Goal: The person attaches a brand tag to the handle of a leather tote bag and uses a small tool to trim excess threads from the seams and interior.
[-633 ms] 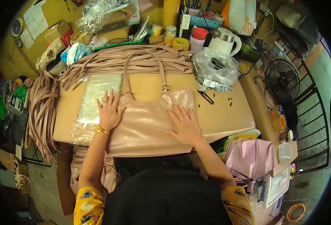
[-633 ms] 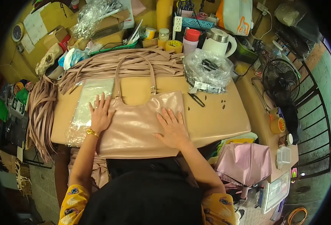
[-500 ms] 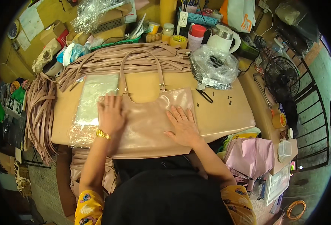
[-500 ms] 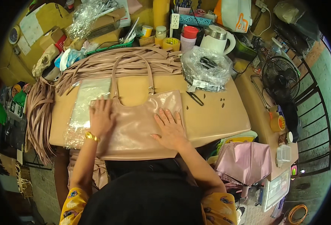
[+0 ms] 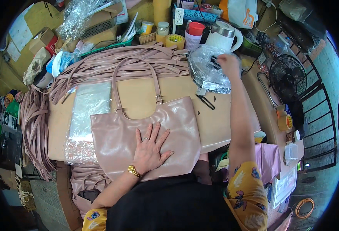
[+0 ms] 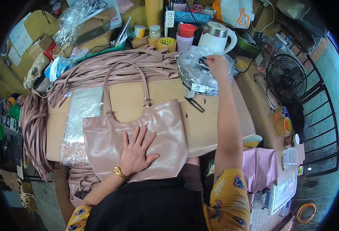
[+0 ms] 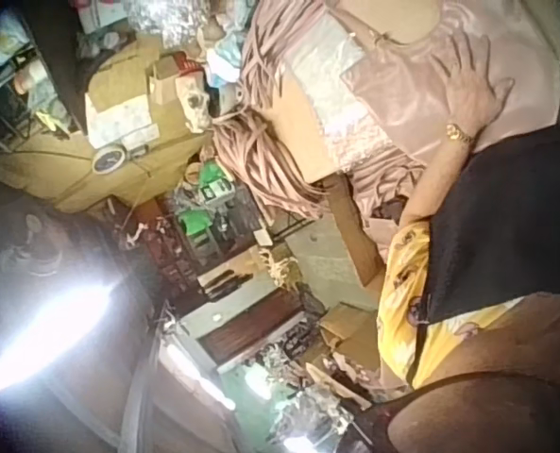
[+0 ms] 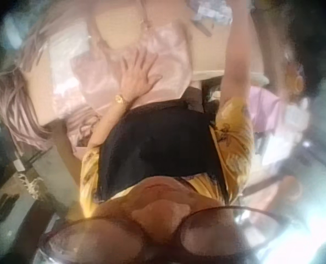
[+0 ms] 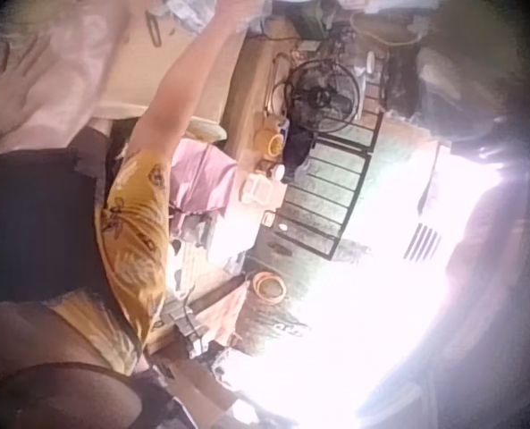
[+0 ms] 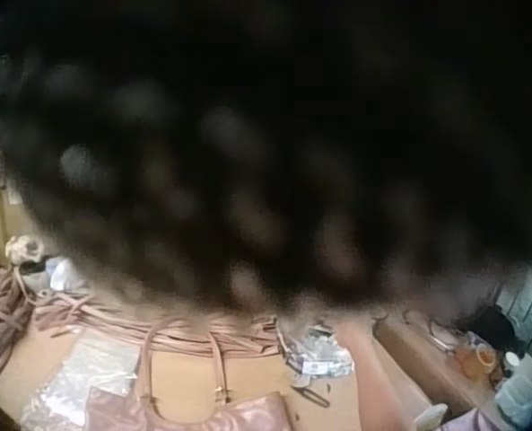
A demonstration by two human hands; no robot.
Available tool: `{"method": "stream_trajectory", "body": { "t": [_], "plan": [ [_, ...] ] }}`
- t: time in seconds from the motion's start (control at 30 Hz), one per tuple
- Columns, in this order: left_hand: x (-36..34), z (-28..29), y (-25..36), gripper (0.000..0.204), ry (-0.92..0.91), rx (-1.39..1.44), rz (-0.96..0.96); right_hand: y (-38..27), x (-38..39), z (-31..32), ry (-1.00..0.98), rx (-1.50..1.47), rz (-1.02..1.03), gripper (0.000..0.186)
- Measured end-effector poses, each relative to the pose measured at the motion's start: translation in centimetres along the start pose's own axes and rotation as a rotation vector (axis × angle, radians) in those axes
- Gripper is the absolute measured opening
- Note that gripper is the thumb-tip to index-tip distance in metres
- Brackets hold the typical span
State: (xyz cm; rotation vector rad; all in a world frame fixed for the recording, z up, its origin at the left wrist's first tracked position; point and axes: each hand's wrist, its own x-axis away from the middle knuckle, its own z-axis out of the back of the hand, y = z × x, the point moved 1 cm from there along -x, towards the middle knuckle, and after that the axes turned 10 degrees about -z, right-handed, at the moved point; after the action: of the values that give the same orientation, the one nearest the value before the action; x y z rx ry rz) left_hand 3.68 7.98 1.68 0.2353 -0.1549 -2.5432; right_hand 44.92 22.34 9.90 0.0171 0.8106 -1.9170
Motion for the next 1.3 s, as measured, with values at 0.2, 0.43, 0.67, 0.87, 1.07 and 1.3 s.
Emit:
{"method": "stream_trajectory", "body": {
  "t": [0.2, 0.43, 0.67, 0.87, 1.07, 1.3],
  "plan": [
    [0.0, 0.2, -0.1, 0.077, 0.007, 0.022, 0.018, 0.1, -2.1, -5.9, -0.216, 0.312, 0.049, 0.026],
    [0.0, 0.1, -0.1, 0.076, 0.040, 0.038, 0.012, 1.7, 0.8, -6.7, -0.094, 0.435, 0.175, 0.019],
    [0.2, 0.0, 0.0, 0.075, 0.067, 0.039, 0.011, 2.2, -1.8, -1.5, 0.112, -0.126, -0.073, 0.021],
    [0.3, 0.0, 0.0, 0.075, 0.069, 0.035, 0.011, 2.9, -3.9, 0.8, 0.034, -0.205, -0.211, 0.021],
    [0.5, 0.0, -0.1, 0.075, 0.076, 0.026, 0.017, 1.2, -5.1, 2.9, 0.243, 0.046, -0.078, 0.023],
    [0.4, -0.1, -0.2, 0.074, 0.100, 0.085, -0.002, -0.5, -6.3, 5.2, 0.220, -0.681, -0.242, 0.025]
  ]
}}
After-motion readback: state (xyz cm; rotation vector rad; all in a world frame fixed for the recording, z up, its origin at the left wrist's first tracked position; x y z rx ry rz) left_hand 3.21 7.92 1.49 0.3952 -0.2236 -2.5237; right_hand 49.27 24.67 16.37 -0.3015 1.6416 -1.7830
